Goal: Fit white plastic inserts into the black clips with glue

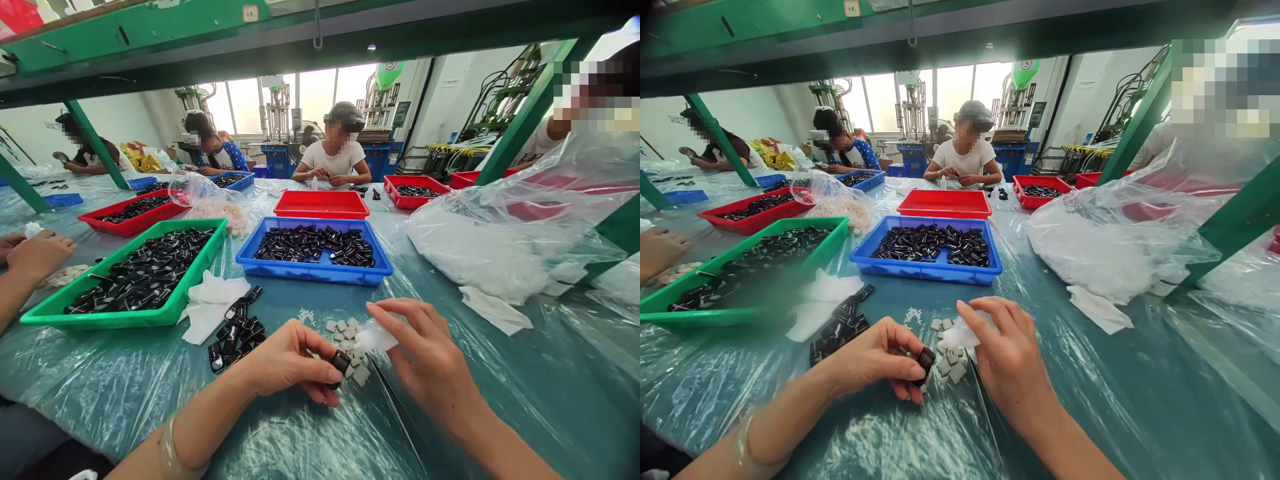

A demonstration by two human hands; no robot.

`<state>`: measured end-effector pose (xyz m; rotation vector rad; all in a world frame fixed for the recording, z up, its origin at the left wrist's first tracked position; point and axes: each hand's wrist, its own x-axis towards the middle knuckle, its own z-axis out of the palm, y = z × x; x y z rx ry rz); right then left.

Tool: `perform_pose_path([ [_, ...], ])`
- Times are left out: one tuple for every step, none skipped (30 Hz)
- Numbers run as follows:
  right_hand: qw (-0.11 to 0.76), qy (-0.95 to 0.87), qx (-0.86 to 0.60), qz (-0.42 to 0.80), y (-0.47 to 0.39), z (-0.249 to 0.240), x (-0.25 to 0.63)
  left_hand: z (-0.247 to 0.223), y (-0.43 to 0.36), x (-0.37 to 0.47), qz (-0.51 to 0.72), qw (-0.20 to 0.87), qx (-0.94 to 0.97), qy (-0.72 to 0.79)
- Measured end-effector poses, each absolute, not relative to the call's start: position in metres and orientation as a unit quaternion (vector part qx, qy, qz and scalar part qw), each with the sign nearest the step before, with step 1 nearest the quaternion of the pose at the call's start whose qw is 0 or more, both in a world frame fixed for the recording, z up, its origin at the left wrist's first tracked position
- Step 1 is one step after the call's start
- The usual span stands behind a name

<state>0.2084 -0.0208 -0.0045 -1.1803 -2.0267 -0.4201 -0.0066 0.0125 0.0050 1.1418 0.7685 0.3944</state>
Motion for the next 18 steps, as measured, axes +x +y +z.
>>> perform_pose_path([
  [0.364, -0.792, -0.456, -0.178, -0.022, -0.003, 0.207, 0.005, 0.012, -0.006, 0.176, 0.755, 0.525, 0.35],
  [0.358, -0.794, -0.454, -0.188, -0.024, -0.002, 0.205, 0.004, 0.012, -0.006, 0.171, 0.757, 0.526, 0.348],
  [0.354, -0.795, -0.451, -0.196, -0.025, -0.001, 0.203, 0.004, 0.012, -0.006, 0.167, 0.758, 0.527, 0.346],
  [0.353, -0.796, -0.448, -0.202, -0.026, 0.0, 0.202, 0.004, 0.012, -0.005, 0.163, 0.76, 0.527, 0.343],
  [0.353, -0.797, -0.444, -0.206, -0.027, 0.002, 0.201, 0.003, 0.012, -0.005, 0.16, 0.762, 0.527, 0.341],
  [0.354, -0.798, -0.44, -0.211, -0.028, 0.003, 0.2, 0.003, 0.012, -0.005, 0.157, 0.764, 0.526, 0.34],
  [0.355, -0.798, -0.436, -0.216, -0.029, 0.004, 0.199, 0.003, 0.011, -0.005, 0.155, 0.765, 0.525, 0.339],
  [0.356, -0.798, -0.433, -0.22, -0.029, 0.005, 0.198, 0.003, 0.011, -0.004, 0.153, 0.766, 0.524, 0.339],
  [0.355, -0.799, -0.431, -0.223, -0.03, 0.005, 0.197, 0.003, 0.011, -0.004, 0.151, 0.767, 0.523, 0.34],
  [0.352, -0.801, -0.43, -0.224, -0.031, 0.006, 0.197, 0.004, 0.011, -0.004, 0.149, 0.767, 0.521, 0.342],
  [0.349, -0.802, -0.429, -0.225, -0.031, 0.006, 0.196, 0.004, 0.011, -0.004, 0.147, 0.768, 0.52, 0.344],
  [0.347, -0.804, -0.428, -0.225, -0.032, 0.006, 0.196, 0.004, 0.01, -0.003, 0.145, 0.768, 0.519, 0.346],
  [0.346, -0.805, -0.427, -0.225, -0.033, 0.006, 0.196, 0.005, 0.01, -0.003, 0.144, 0.768, 0.519, 0.347],
  [0.345, -0.806, -0.425, -0.224, -0.033, 0.007, 0.195, 0.005, 0.01, -0.003, 0.142, 0.768, 0.52, 0.347],
  [0.346, -0.808, -0.422, -0.223, -0.034, 0.007, 0.195, 0.005, 0.01, -0.003, 0.141, 0.768, 0.52, 0.346],
  [0.348, -0.808, -0.419, -0.223, -0.034, 0.007, 0.194, 0.005, 0.01, -0.003, 0.14, 0.768, 0.52, 0.346],
  [0.351, -0.808, -0.417, -0.223, -0.034, 0.007, 0.194, 0.004, 0.01, -0.003, 0.138, 0.769, 0.519, 0.347],
  [0.354, -0.807, -0.416, -0.224, -0.035, 0.007, 0.193, 0.004, 0.01, -0.003, 0.138, 0.769, 0.518, 0.348],
])
